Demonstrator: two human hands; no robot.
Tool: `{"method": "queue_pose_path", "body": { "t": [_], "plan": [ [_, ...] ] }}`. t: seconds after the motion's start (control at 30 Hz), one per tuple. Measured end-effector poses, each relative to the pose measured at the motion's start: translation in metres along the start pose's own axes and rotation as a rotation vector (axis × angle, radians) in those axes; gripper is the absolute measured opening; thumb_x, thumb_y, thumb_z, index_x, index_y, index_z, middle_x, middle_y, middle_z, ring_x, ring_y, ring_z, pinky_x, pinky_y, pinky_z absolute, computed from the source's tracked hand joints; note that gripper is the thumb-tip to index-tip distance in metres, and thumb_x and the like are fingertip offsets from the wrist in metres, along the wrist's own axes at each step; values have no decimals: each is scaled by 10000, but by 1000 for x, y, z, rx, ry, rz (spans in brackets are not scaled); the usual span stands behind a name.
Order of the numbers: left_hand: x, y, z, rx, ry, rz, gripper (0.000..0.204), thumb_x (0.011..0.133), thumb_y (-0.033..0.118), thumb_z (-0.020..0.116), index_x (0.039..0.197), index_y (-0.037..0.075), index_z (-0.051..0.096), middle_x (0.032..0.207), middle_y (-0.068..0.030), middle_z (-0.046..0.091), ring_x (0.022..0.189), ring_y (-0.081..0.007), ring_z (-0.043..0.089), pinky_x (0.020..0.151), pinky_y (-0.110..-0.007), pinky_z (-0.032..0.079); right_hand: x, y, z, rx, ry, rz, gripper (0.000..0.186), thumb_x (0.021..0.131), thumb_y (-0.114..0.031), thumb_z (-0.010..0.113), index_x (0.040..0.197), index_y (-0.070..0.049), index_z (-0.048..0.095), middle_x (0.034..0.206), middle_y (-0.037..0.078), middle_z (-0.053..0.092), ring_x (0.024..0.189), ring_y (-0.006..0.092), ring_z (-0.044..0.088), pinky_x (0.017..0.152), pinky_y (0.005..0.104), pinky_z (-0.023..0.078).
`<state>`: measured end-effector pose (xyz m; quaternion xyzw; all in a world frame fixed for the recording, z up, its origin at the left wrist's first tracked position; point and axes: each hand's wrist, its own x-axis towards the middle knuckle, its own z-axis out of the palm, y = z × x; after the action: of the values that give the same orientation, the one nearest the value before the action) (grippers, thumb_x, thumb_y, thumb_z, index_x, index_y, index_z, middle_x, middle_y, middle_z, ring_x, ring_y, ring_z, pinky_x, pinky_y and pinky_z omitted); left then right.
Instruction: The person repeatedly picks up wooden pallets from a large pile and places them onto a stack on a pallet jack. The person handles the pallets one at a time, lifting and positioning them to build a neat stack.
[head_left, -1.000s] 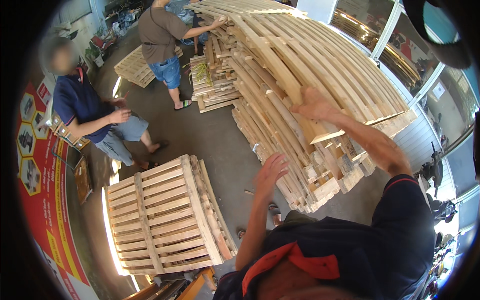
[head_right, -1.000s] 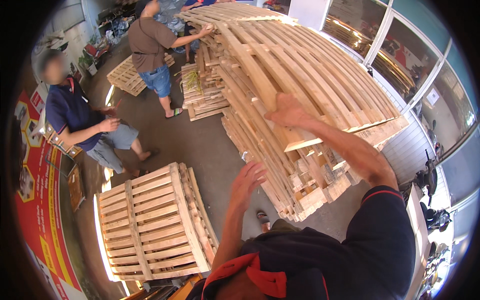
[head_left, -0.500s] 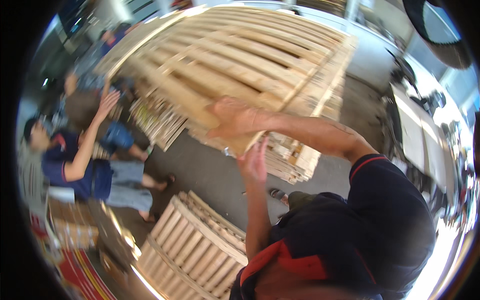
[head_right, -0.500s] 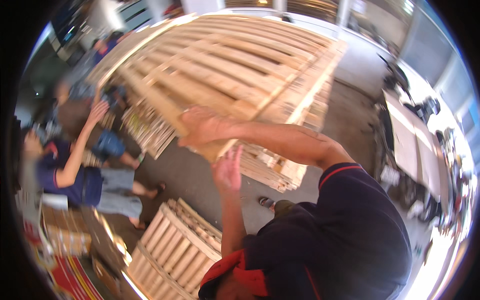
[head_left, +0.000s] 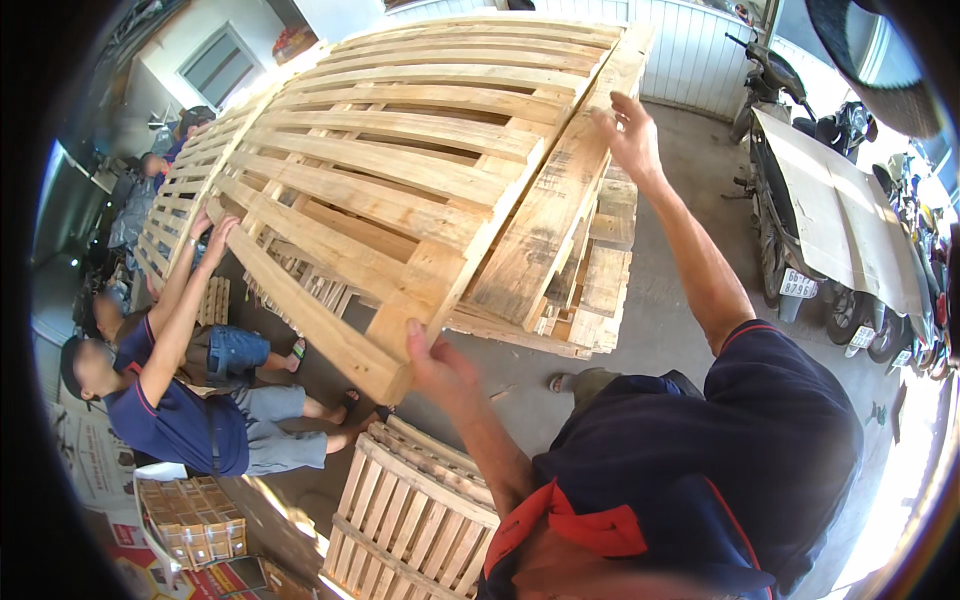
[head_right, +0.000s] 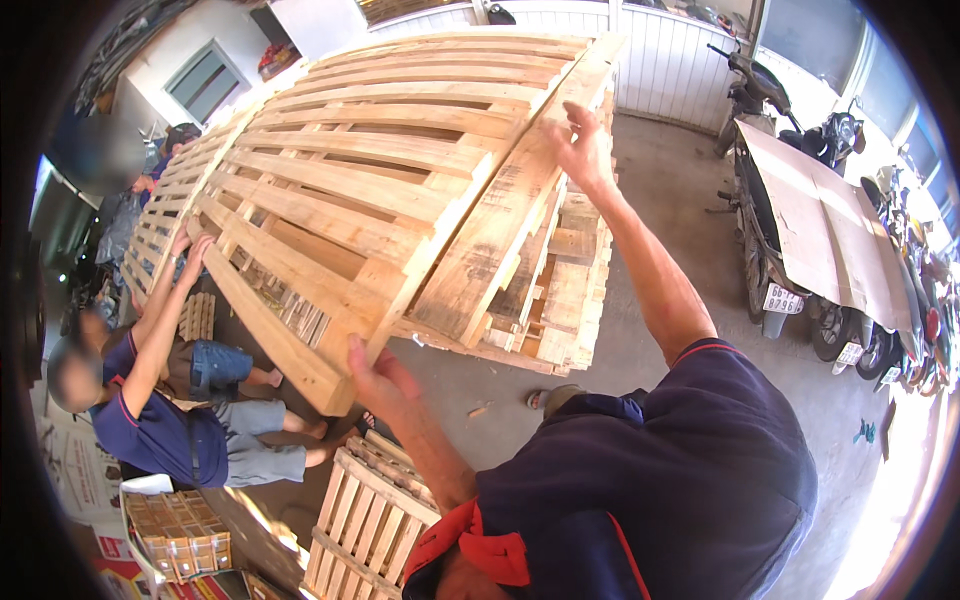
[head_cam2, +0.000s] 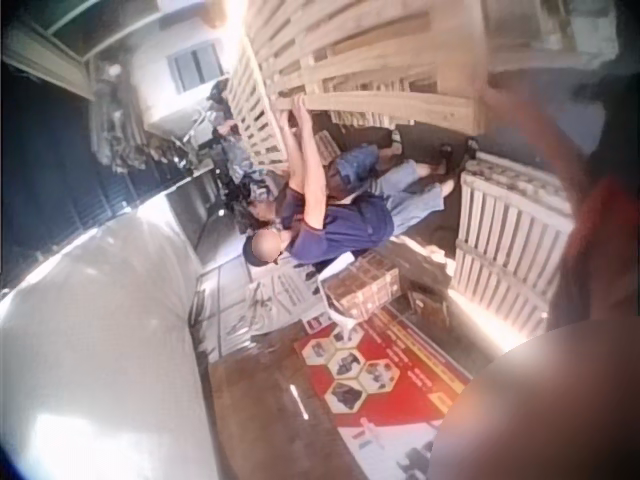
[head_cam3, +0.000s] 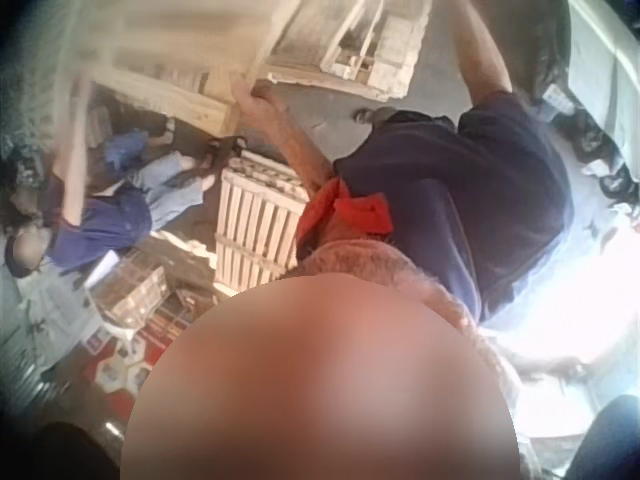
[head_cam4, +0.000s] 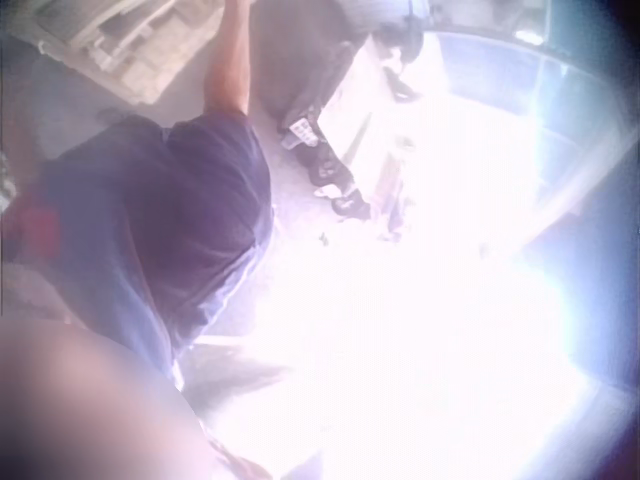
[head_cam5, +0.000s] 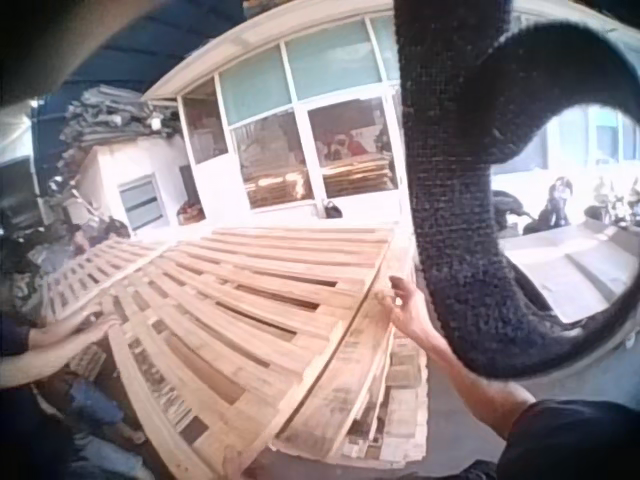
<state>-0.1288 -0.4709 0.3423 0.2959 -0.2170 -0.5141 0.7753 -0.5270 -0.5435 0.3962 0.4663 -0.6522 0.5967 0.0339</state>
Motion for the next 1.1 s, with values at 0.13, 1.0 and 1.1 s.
{"method": "queue_pose_path", "body": {
  "t": [0.13,1.0,1.1],
  "plan": [
    [14,85,18,-7,-13,205,384,901,214,602,1186,-43,568,1152,-138,627,1081,-247,601,938,-400,484,68,14,7,401,134,319,688,821,-349,762,1296,83,514,1200,163,635,1035,276,612,891,378,501],
    [-45,300,-189,-175,372,476,315,784,219,685,1035,44,610,1046,-78,610,1016,-209,549,954,-402,402,47,-95,95,1071,-394,888,440,796,-109,739,1187,28,590,1180,184,623,1040,337,610,895,479,544],
    [-48,280,-201,-210,321,459,355,785,239,683,1068,47,587,1058,-90,613,1046,-231,564,976,-422,422,31,-109,81,1103,-467,791,456,828,-150,721,1221,27,572,1199,178,621,1062,320,606,919,463,534]
  ]
}}
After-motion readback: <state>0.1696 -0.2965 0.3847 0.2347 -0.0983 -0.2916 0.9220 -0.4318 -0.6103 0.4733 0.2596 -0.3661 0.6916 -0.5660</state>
